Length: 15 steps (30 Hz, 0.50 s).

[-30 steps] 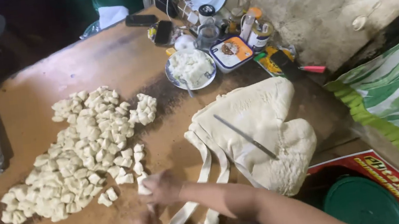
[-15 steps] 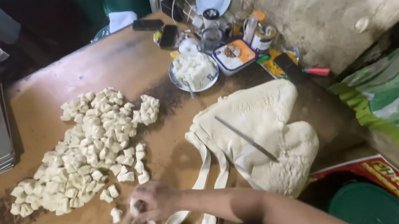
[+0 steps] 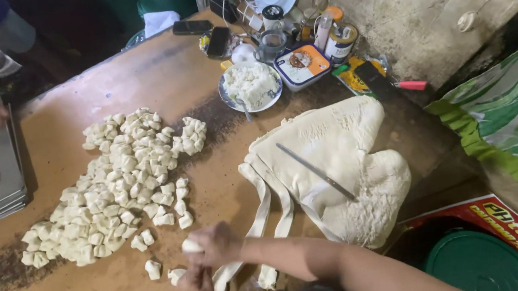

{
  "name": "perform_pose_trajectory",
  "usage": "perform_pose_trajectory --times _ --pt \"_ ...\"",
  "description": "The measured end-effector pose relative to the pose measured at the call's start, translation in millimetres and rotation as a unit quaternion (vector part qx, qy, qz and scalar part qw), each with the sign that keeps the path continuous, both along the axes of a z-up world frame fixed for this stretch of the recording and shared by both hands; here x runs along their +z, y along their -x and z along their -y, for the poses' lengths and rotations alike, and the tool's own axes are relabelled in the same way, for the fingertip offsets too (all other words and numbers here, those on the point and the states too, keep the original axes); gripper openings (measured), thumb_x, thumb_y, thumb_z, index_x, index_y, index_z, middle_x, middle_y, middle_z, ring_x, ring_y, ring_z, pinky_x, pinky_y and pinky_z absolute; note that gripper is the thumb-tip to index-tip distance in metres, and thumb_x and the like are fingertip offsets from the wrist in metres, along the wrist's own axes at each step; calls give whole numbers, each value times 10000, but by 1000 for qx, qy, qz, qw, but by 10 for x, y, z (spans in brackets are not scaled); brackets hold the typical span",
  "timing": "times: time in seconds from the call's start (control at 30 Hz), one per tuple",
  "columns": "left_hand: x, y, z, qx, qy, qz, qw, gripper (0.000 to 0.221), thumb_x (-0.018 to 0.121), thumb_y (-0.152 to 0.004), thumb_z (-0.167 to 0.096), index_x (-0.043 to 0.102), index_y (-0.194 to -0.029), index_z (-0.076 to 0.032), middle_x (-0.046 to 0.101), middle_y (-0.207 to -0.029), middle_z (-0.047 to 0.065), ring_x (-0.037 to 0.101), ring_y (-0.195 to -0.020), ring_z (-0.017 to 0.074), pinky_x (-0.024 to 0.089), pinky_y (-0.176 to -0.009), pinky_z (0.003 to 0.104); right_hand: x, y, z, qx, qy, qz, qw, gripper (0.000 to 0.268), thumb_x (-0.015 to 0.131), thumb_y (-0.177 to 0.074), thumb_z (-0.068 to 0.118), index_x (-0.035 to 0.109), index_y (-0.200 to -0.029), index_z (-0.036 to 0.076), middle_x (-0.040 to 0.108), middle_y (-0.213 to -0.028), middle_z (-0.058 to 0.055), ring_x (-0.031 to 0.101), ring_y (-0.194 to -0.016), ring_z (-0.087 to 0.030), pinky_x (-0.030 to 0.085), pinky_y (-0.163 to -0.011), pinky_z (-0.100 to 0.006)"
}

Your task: Tearing dough into small pieces and cutting dough sheets into strips

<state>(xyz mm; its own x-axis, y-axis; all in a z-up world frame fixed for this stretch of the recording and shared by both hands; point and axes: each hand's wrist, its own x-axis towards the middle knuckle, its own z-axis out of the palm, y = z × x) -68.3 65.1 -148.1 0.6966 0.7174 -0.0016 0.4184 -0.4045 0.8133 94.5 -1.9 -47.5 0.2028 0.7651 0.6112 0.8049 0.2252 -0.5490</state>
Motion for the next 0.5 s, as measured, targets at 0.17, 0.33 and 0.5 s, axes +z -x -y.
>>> perform_pose_trajectory --times 0.17,0.33,0.5 --pt "737 56 10 -60 -39 67 995 180 636 -945 -293 787 -1009 -219 782 -909 6 683 -793 197 522 -740 333 -38 -610 -3 -42 429 -56 900 713 576 -717 758 477 -1001 111 561 -934 -87 519 -773 -216 442 -652 -377" --pt "364 111 -362 -80 -125 76 986 974 710 -717 -108 309 -1604 -147 431 -1551 213 463 -1404 386 457 -1059 465 402 -47 26 123 215 -56 967 408 584 -848 400 659 -1087 78 660 -1093 -139 626 -977 -315 506 -880 -436" --pt "-296 -17 -569 24 -18 -143 989 417 592 -821 -363 533 -591 -21 472 -530 144 482 -561 270 401 -607 469 331 -8 -63 145 33 -96 984 125 651 -995 165 697 -1010 50 717 -957 -96 684 -826 -245 550 -747 -366"
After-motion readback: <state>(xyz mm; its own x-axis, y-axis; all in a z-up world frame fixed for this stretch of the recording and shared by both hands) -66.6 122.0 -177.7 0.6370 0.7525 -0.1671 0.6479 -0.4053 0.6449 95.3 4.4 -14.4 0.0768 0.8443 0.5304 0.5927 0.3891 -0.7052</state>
